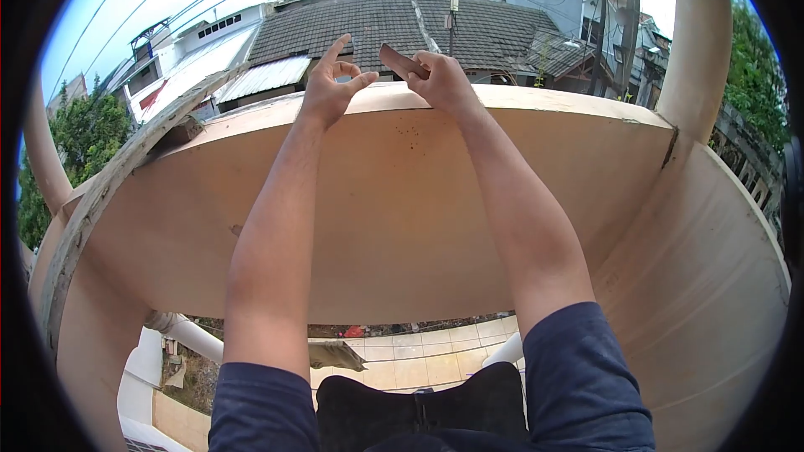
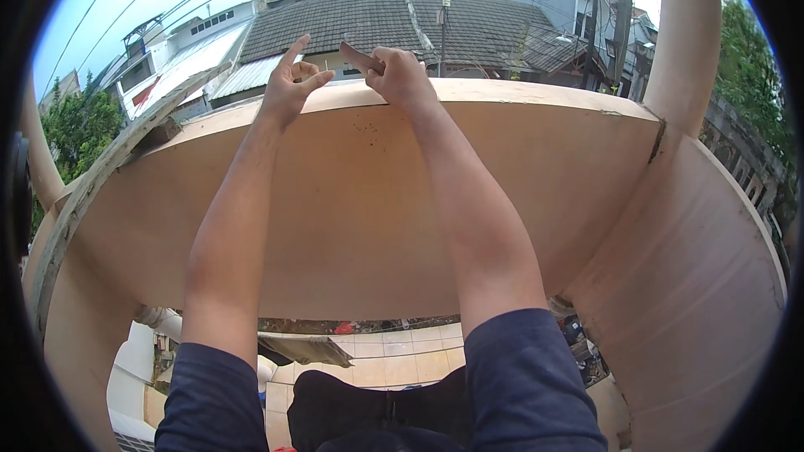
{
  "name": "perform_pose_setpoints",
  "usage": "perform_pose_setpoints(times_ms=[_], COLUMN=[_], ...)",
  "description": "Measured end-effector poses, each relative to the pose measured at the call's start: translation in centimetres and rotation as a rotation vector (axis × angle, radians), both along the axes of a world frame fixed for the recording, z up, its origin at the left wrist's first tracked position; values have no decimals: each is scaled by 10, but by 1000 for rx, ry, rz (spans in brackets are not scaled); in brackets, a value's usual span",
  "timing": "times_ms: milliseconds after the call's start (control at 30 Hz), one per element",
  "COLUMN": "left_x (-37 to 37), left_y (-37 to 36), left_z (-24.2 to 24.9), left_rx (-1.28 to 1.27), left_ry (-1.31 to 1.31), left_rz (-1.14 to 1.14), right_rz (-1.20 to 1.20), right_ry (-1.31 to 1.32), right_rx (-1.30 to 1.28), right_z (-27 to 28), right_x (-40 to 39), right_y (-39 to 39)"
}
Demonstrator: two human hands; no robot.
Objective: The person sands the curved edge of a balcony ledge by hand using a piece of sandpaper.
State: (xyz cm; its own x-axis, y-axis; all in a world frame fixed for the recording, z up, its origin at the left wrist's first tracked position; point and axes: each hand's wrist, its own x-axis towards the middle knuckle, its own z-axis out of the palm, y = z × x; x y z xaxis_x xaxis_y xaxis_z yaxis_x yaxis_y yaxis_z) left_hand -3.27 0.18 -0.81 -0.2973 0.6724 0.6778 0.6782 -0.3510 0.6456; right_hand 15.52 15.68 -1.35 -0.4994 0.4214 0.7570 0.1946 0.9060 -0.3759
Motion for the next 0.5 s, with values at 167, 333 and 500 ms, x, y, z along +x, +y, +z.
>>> perform_pose_setpoints(times_ms=[167, 333, 500], left_x=[-8, 0, -14], left_y=[5, 19, 23], left_z=[-6, -16, -7], left_rx=[-26, 67, -100], left_ry=[47, 95, 169], left_rz=[-17, 250, 51], right_rz=[-31, 97, 29], right_ry=[-50, -55, -55], right_rx=[-59, -76, 23], right_z=[-1, 1, -4], right_x=[-2, 0, 0], right_y=[-2, -2, -7])
